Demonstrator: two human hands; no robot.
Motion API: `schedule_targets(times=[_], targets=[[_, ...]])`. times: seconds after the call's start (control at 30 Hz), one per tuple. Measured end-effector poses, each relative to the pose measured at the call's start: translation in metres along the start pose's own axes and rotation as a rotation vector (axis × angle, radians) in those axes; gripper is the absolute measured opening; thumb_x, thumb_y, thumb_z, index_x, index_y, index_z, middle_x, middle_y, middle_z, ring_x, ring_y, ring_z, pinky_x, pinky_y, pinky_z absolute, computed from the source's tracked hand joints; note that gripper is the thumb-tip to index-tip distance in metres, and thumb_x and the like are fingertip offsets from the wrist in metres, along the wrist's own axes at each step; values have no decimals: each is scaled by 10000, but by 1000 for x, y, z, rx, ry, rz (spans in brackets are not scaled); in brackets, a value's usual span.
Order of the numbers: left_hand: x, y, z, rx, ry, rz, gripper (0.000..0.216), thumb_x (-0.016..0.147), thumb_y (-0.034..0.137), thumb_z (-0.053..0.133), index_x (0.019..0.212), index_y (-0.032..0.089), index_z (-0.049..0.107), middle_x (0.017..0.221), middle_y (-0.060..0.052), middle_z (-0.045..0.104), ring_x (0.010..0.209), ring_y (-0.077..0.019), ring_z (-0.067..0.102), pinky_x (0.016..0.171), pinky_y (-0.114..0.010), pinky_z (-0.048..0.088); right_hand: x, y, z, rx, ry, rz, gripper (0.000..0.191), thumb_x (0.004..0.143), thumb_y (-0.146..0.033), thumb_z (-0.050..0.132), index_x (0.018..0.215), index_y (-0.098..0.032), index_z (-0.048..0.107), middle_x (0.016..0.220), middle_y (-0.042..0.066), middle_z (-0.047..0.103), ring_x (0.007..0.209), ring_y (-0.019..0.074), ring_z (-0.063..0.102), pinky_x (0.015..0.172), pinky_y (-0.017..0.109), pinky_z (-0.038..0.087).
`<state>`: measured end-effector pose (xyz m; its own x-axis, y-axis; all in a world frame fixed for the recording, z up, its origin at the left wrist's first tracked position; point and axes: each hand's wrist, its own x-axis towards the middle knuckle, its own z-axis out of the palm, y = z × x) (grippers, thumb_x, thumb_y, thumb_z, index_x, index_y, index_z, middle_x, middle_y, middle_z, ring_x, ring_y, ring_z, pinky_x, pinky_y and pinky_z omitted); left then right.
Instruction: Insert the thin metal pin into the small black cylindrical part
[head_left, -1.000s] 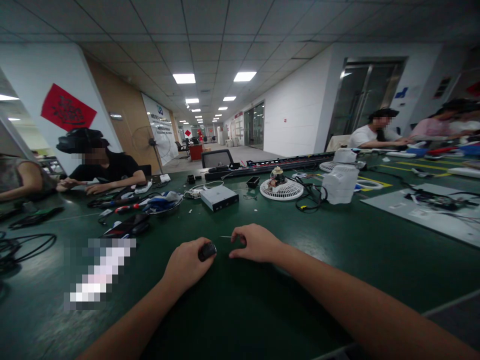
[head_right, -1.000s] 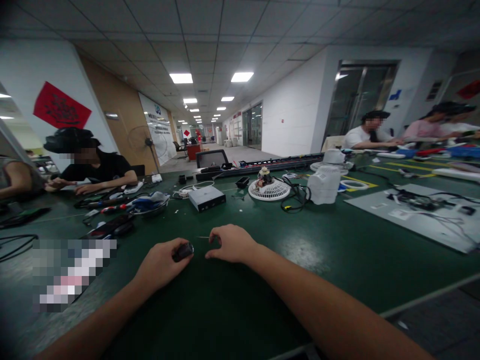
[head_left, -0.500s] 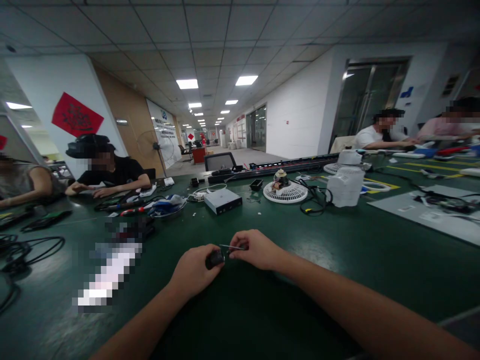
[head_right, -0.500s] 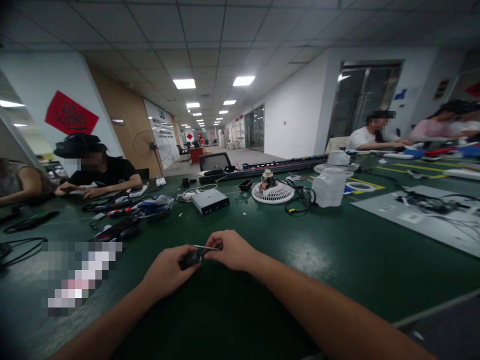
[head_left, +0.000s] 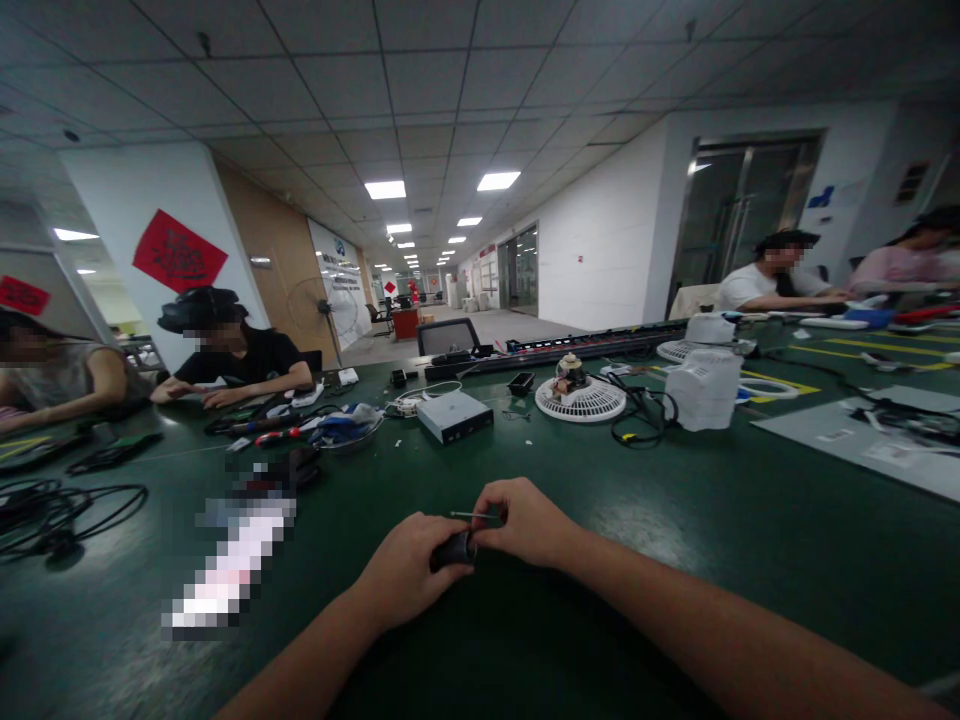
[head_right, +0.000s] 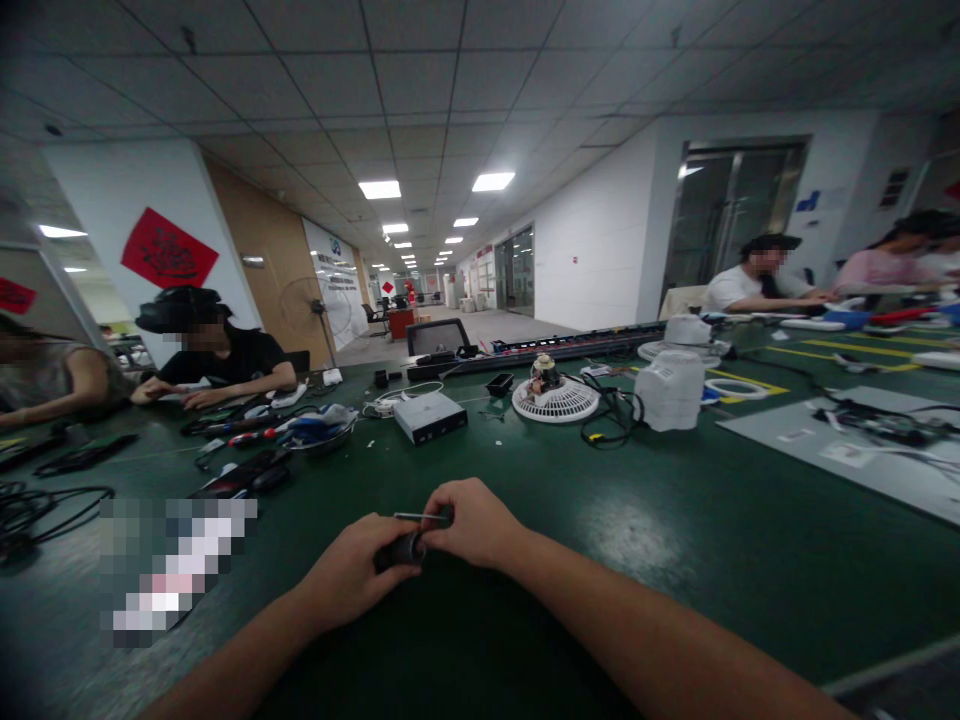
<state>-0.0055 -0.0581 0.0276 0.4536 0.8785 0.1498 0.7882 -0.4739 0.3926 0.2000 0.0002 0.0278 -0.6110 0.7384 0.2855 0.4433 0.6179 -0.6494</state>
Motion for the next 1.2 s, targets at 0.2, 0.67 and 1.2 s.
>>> schedule_targets(times=[0.2, 0.67, 1.2], targets=[[0, -2, 3, 25, 10, 2, 331, 819, 346, 668, 1139, 263, 645, 1116, -28, 689, 976, -225, 590, 870, -343, 410, -3, -5, 2, 29, -69, -4, 199, 735, -275, 700, 899, -165, 677, 820, 2, 679, 606, 97, 542, 505, 197, 361], [3, -2, 0, 11, 53, -93, 220, 819, 289, 610, 1033, 247, 639, 983, -21, 699, 897, -211, 627, 749, -296, 434, -5, -10, -15, -153, -89, -113, 194, 799, -295, 621, 954, -180, 624, 843, 16, 650, 689, 129, 559, 584, 229, 372], [2, -2, -2, 127, 57, -144, 270, 827, 354, 597, 1076, 256, 632, 1000, -27, 699, 910, -214, 633, 778, -315, 449, -2, -3, -15, -496, -121, -127, 221, 874, -320, 534, 982, -240, 709, 923, 35, 713, 841, 202, 622, 709, 294, 409]])
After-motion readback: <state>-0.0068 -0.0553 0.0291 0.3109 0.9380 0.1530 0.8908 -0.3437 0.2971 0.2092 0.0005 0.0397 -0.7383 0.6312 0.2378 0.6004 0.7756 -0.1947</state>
